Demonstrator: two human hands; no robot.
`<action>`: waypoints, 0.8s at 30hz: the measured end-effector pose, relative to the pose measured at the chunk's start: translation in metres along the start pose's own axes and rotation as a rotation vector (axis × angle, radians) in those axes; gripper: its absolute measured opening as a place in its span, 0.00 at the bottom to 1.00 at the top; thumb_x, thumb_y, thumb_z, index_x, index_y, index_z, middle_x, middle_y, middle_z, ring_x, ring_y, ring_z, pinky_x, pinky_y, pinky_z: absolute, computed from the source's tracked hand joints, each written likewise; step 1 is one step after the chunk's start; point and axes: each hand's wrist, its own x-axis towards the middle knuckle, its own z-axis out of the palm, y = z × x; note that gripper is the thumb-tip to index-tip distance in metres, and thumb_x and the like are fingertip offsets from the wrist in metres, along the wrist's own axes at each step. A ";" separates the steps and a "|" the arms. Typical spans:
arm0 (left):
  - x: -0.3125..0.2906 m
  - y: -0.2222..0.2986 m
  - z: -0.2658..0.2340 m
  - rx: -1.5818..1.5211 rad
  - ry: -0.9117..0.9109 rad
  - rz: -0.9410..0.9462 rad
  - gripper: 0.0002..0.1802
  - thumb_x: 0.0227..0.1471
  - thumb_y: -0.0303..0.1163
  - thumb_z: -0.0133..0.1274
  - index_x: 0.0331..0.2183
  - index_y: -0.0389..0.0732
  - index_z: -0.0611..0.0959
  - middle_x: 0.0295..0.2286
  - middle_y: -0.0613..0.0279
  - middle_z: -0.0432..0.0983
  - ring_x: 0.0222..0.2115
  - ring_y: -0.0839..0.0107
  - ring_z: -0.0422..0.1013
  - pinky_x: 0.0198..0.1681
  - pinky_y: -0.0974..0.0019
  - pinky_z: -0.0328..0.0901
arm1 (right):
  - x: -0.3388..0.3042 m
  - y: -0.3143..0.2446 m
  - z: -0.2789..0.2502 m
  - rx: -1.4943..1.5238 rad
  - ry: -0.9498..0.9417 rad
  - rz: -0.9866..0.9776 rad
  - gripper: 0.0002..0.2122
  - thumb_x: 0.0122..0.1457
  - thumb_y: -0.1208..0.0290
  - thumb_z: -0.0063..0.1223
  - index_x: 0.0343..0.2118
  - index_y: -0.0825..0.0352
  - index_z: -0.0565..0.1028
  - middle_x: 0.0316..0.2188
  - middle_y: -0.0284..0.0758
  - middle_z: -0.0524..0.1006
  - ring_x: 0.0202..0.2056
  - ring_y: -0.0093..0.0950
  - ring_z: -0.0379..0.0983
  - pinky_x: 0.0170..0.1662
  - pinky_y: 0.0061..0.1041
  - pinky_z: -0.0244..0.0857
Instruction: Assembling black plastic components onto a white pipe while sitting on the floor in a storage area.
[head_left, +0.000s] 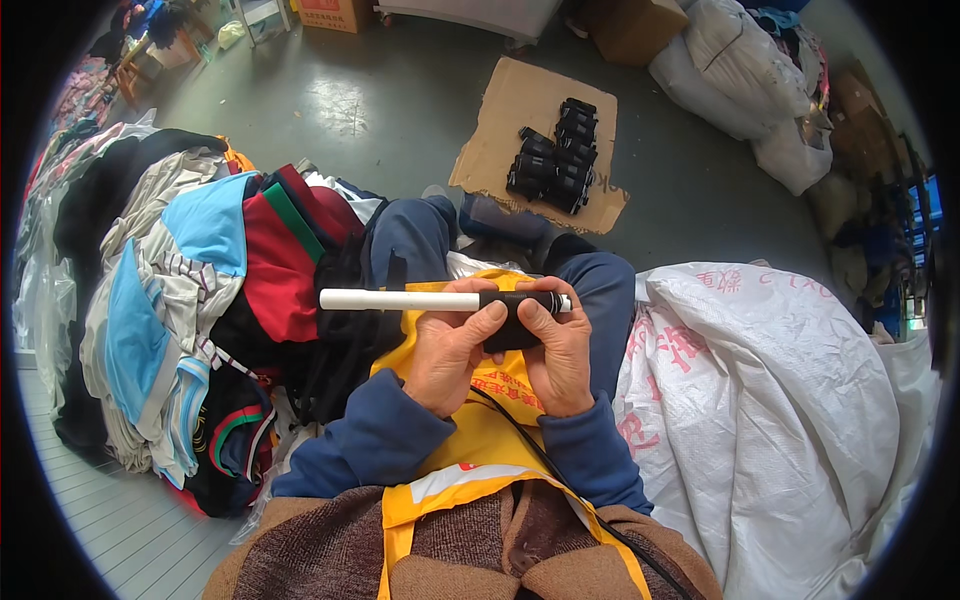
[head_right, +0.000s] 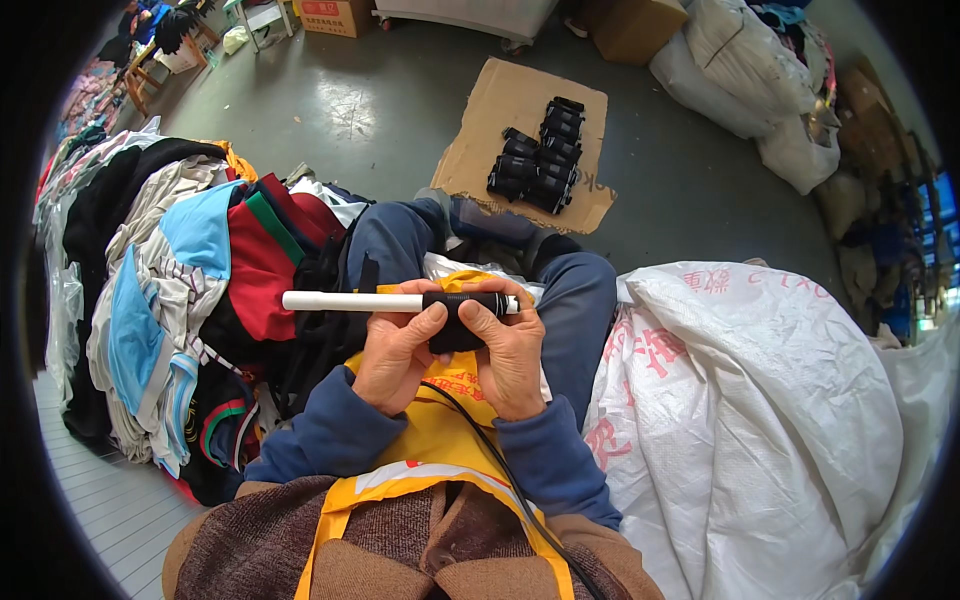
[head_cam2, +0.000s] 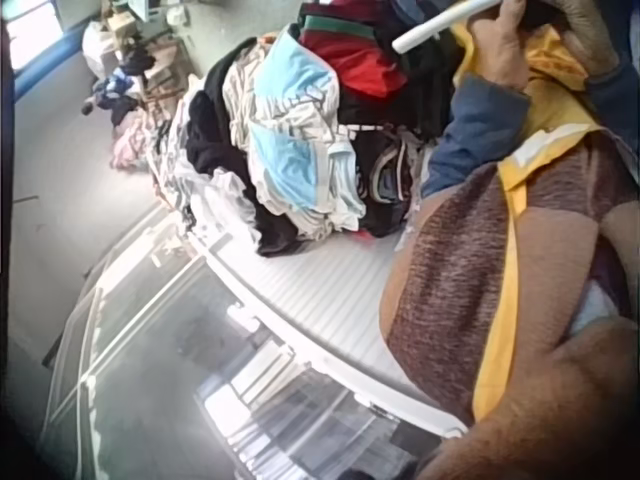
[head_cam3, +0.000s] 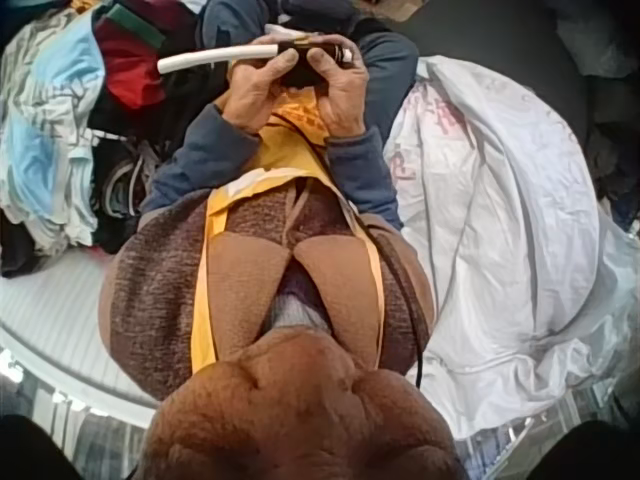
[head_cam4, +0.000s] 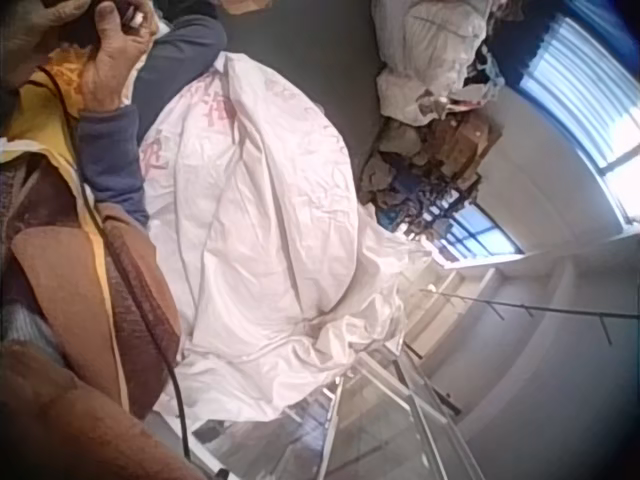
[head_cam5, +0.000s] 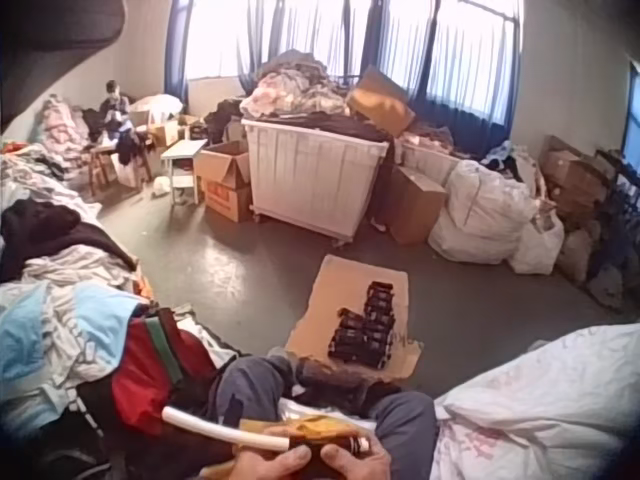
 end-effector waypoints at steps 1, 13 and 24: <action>0.001 0.000 -0.002 -0.001 0.000 0.001 0.17 0.48 0.29 0.57 0.41 0.40 0.71 0.33 0.62 0.72 0.28 0.75 0.70 0.22 0.74 0.65 | 0.000 -0.001 0.000 0.000 -0.004 0.003 0.13 0.50 0.74 0.59 0.38 0.66 0.70 0.34 0.35 0.74 0.34 0.25 0.72 0.36 0.23 0.70; 0.002 -0.006 -0.006 -0.097 -0.010 -0.064 0.15 0.49 0.29 0.56 0.40 0.41 0.72 0.32 0.63 0.71 0.28 0.75 0.70 0.23 0.74 0.65 | 0.001 0.003 -0.003 -0.044 -0.040 0.019 0.15 0.51 0.73 0.59 0.41 0.67 0.69 0.34 0.34 0.74 0.38 0.26 0.72 0.44 0.24 0.68; 0.004 -0.007 -0.009 -0.057 0.000 0.059 0.13 0.49 0.27 0.55 0.38 0.41 0.72 0.29 0.63 0.70 0.24 0.77 0.68 0.23 0.74 0.64 | 0.001 0.005 -0.008 0.086 -0.026 0.110 0.12 0.52 0.70 0.58 0.37 0.65 0.71 0.34 0.32 0.73 0.37 0.26 0.71 0.41 0.24 0.68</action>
